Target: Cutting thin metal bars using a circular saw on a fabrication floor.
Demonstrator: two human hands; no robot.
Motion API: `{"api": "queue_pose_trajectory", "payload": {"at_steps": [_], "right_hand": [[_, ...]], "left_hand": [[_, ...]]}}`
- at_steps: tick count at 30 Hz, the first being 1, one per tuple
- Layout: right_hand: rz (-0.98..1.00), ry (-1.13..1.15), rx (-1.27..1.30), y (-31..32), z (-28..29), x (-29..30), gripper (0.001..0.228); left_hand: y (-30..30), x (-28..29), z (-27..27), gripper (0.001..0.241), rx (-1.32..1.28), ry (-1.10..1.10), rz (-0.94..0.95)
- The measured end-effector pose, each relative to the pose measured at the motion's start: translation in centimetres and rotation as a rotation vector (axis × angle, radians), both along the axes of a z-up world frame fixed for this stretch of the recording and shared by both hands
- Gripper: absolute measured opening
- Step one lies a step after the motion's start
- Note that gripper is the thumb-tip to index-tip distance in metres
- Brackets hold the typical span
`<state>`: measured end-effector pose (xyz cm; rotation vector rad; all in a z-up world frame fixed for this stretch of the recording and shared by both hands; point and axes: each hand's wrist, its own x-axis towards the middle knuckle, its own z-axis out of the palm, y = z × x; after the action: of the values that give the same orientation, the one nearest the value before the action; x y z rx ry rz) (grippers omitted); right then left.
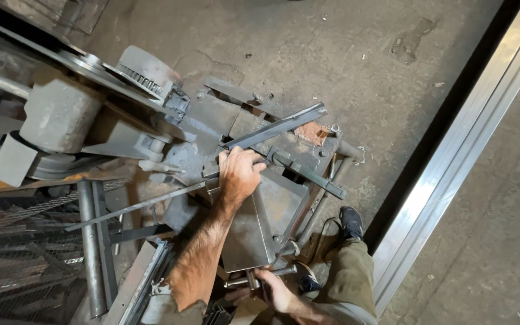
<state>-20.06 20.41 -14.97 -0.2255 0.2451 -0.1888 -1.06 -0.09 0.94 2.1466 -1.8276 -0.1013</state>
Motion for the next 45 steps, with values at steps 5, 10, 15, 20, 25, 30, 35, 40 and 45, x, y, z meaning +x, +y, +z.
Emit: {"api": "queue_pose_trajectory", "payload": {"at_steps": [5, 10, 15, 20, 25, 30, 35, 40, 45], "right_hand": [[-0.011, -0.162, 0.25, 0.9, -2.5, -0.1, 0.043], [-0.156, 0.101, 0.105, -1.9, 1.2, -3.0, 0.026], [-0.268, 0.838, -1.107, -7.1, 11.4, -6.5, 0.023], [-0.002, 1.06, -1.619, -9.0, 14.0, -4.4, 0.031], [-0.162, 1.088, -1.553, -7.8, 7.1, -3.4, 0.037], [-0.288, 1.076, -1.563, -6.5, 0.0, -3.5, 0.035], [-0.117, 1.149, -1.563, -9.1, 10.5, -2.7, 0.035], [-0.359, 1.091, -1.478, -8.9, 9.4, -1.3, 0.036], [-0.625, 1.005, -1.506, -9.0, 7.7, -1.1, 0.038]], "left_hand": [[0.1, 0.5, -0.8, 0.012, -0.051, -0.003, -0.01], [0.0, -0.1, -0.2, 0.012, -0.022, 0.006, 0.014], [0.1, -0.2, 0.2, 0.012, 0.01, 0.012, 0.028], [0.3, -0.2, 0.5, 0.012, 0.021, -0.001, 0.008], [0.6, 0.0, 0.3, 0.011, 0.048, -0.009, 0.025], [0.6, 0.1, -0.2, 0.013, -0.057, 0.019, -0.003], [0.5, 0.0, -1.2, 0.014, -0.098, 0.001, -0.021], [0.6, 0.1, -1.4, 0.009, 0.038, 0.007, 0.032], [-0.3, 0.5, -2.4, 0.009, -0.071, 0.062, 0.026]]}}
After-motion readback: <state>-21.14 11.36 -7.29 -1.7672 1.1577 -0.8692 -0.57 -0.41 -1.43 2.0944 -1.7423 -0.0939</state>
